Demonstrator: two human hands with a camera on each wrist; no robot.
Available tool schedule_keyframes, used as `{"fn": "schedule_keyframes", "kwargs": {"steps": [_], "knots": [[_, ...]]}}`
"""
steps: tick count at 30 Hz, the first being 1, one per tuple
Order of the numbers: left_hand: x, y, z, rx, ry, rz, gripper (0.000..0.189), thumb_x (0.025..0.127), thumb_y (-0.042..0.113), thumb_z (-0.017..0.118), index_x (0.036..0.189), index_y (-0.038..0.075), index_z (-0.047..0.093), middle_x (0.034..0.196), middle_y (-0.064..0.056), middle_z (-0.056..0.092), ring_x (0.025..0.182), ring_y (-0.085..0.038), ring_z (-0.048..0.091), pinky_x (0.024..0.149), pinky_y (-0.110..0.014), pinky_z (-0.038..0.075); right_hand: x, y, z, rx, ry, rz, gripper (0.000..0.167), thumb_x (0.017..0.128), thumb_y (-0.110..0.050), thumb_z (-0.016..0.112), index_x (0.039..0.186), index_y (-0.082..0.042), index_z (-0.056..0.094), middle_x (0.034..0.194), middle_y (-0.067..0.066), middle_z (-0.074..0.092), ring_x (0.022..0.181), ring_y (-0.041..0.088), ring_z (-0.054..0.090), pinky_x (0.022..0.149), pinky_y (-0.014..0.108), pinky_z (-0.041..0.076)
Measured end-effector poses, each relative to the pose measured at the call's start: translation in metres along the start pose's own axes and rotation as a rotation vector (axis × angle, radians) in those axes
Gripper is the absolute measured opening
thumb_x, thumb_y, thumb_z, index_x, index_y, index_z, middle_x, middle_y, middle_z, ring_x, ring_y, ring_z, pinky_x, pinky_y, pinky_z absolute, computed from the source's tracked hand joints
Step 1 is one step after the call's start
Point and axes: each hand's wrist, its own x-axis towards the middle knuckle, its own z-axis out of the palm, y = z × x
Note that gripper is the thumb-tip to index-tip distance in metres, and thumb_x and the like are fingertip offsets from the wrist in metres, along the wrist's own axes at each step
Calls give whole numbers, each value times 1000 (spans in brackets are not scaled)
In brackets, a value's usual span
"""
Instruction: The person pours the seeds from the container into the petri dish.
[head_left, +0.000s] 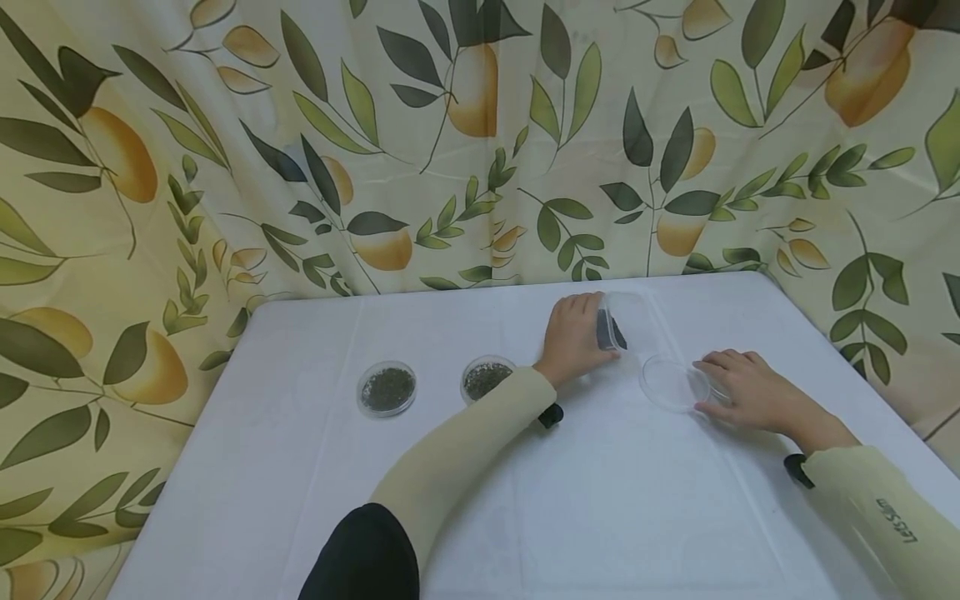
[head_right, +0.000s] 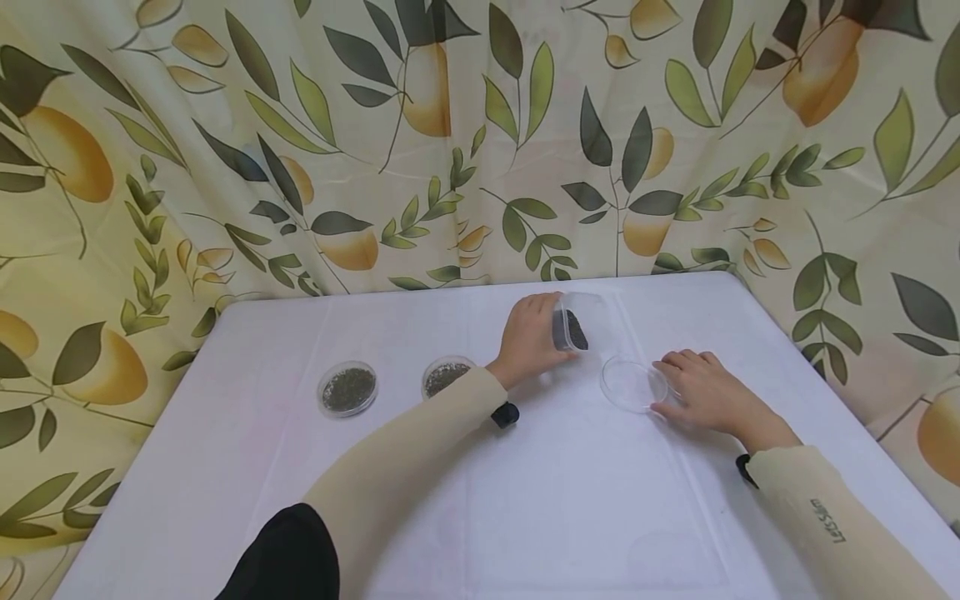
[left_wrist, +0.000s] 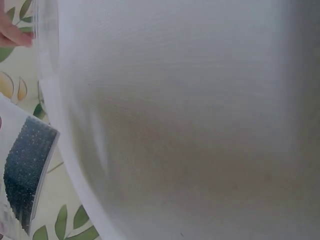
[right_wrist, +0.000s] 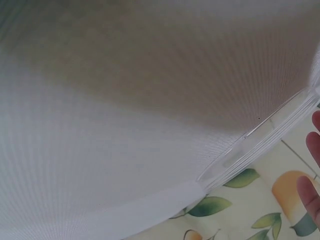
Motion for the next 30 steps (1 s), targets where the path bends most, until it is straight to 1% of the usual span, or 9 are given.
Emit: {"fn": "schedule_keyframes", "kwargs": {"steps": [6,12,16,25,30], "knots": [[0,4,0,15,-12,2,93,66,58,77,138,10,41,132,0,53,122,-15,47,108,-29,34,0,1,1,21,-11,12,64,77,-41,71,121,3,58,120,25,56,113,42,49,93,62,36],[0,5,1,21,-5,14,92,67,58,76,137,11,42,131,1,53,121,-14,47,108,-29,34,3,3,2,26,-12,30,76,76,-54,69,122,4,56,121,25,55,114,41,48,93,61,35],[-1,7,-1,28,-20,19,91,68,59,75,138,11,41,132,2,53,122,-14,47,108,-28,34,6,3,3,12,-25,45,81,76,-60,66,123,5,56,121,25,55,115,42,47,93,62,34],[-1,11,-3,42,-45,46,91,69,58,74,139,12,39,134,2,50,125,-14,44,110,-30,31,7,-1,1,11,-35,49,82,75,-62,65,123,5,56,122,25,55,116,42,46,95,62,33],[-1,13,-3,63,-37,77,89,70,56,74,139,13,39,134,2,50,124,-13,44,110,-29,31,8,-1,1,13,-47,56,83,76,-62,65,124,5,56,122,25,55,116,42,46,95,62,33]]}}
